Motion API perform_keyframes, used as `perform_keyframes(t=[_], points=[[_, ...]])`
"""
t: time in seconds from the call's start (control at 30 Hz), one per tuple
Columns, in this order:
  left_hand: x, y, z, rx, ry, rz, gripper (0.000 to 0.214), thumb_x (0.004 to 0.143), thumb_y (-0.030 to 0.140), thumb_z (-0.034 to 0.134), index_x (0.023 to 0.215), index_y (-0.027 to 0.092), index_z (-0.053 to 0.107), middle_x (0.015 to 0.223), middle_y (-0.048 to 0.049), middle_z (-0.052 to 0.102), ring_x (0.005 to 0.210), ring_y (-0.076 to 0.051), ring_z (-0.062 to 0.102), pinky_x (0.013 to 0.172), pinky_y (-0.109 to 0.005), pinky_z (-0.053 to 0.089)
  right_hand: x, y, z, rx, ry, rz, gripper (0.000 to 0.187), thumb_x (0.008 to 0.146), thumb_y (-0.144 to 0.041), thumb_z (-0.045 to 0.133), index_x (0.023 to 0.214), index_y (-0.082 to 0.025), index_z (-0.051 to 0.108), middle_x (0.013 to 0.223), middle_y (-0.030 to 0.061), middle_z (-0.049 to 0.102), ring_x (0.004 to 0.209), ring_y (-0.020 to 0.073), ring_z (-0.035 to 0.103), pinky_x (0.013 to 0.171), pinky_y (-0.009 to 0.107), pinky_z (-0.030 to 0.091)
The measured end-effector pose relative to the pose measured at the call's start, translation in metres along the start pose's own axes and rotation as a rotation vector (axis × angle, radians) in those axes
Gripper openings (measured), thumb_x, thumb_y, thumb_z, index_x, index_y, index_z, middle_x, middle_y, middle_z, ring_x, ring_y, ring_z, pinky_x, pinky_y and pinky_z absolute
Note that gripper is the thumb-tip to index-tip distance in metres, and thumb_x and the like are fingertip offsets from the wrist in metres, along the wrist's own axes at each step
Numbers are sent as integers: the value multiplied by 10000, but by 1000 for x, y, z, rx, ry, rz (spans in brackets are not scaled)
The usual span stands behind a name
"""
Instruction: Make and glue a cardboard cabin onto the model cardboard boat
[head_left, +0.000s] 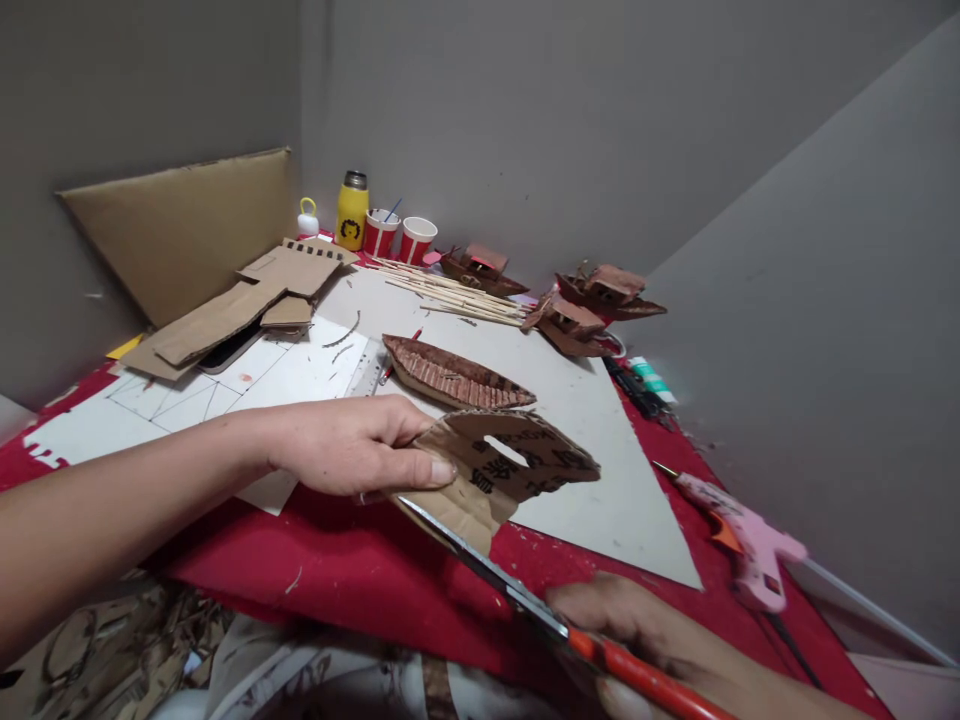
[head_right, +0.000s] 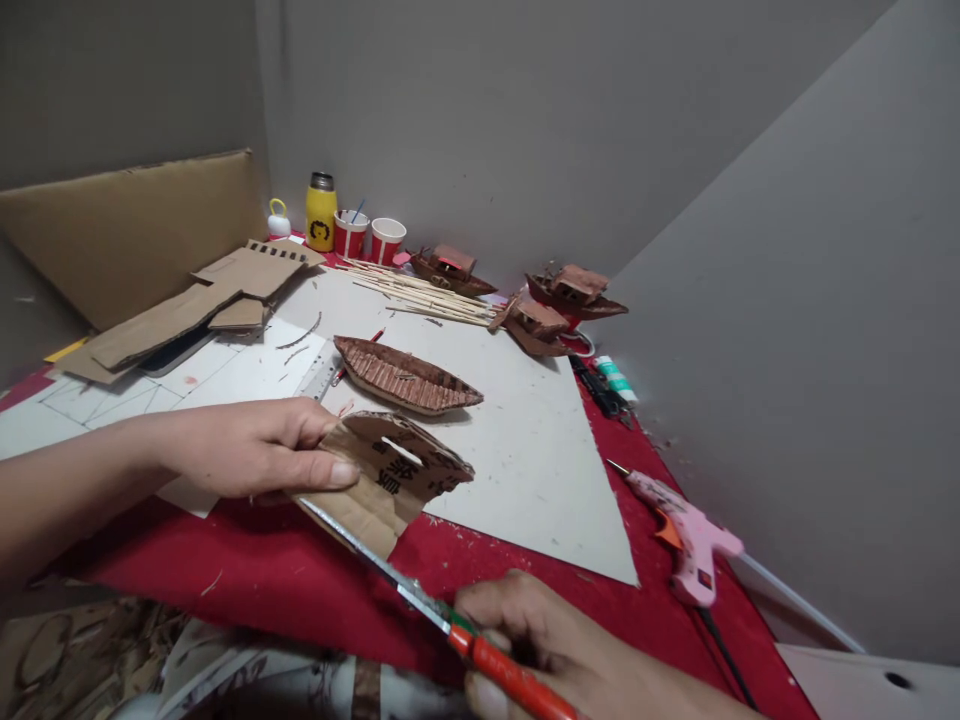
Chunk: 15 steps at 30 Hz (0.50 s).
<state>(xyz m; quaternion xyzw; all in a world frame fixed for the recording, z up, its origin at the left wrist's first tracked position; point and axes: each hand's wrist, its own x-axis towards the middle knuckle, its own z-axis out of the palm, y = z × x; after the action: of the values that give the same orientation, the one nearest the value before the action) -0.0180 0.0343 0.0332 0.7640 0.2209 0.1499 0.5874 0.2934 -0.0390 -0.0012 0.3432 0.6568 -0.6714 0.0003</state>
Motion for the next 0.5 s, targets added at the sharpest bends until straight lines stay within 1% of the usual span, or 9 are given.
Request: perform_keyframes(t=[0.07, 0.13, 0.2, 0.27, 0.37, 0.43, 0.5], points=[[1, -1, 1, -6, -3, -2, 318, 937, 337, 483, 665, 172, 479, 614, 38, 411, 581, -106, 369, 505, -184, 351, -2, -13, -2, -71, 31, 84, 544, 835, -740, 477, 771, -201, 439, 683, -30, 383, 578, 95, 330, 488, 208, 288], [1, 0, 2, -23, -14, -2, 273, 933, 298, 483, 700, 162, 528, 636, 32, 454, 614, -112, 411, 552, -181, 392, -3, -25, -2, -90, 42, 155, 553, 832, -758, 455, 849, -206, 454, 754, -8, 413, 626, 115, 381, 520, 220, 340], [2, 1, 3, -35, -14, -1, 234, 922, 266, 493, 725, 158, 562, 658, 31, 491, 643, -116, 443, 607, -182, 424, -2, -29, -1, -61, 16, 141, 559, 828, -765, 451, 815, -206, 431, 719, -20, 394, 597, 107, 365, 504, 218, 321], [1, 2, 3, -40, 0, 1, 228, 911, 265, 510, 720, 160, 577, 661, 30, 515, 647, -119, 457, 620, -182, 433, 1, -23, 0, -10, -26, 86, 558, 830, -749, 468, 738, -204, 392, 648, -43, 346, 546, 84, 309, 471, 208, 260], [0, 1, 3, -48, -1, 7, 240, 910, 273, 516, 711, 161, 591, 654, 24, 531, 647, -128, 471, 606, -184, 436, 5, -5, 3, 68, -40, 11, 544, 835, -717, 489, 701, -200, 386, 577, -59, 322, 488, 61, 254, 431, 198, 202], [0, 0, 3, -52, -11, 12, 237, 917, 266, 506, 727, 161, 601, 665, 18, 540, 666, -135, 488, 632, -195, 450, 5, 3, 4, 96, -37, 8, 548, 820, -723, 499, 689, -203, 387, 554, -61, 324, 464, 56, 249, 416, 196, 197], [-1, -2, 4, -43, -22, 12, 239, 923, 268, 498, 739, 161, 605, 683, 14, 548, 685, -141, 503, 662, -206, 461, 5, 2, 6, 94, -30, 67, 582, 784, -763, 512, 674, -207, 383, 554, -60, 326, 467, 58, 252, 418, 199, 205]])
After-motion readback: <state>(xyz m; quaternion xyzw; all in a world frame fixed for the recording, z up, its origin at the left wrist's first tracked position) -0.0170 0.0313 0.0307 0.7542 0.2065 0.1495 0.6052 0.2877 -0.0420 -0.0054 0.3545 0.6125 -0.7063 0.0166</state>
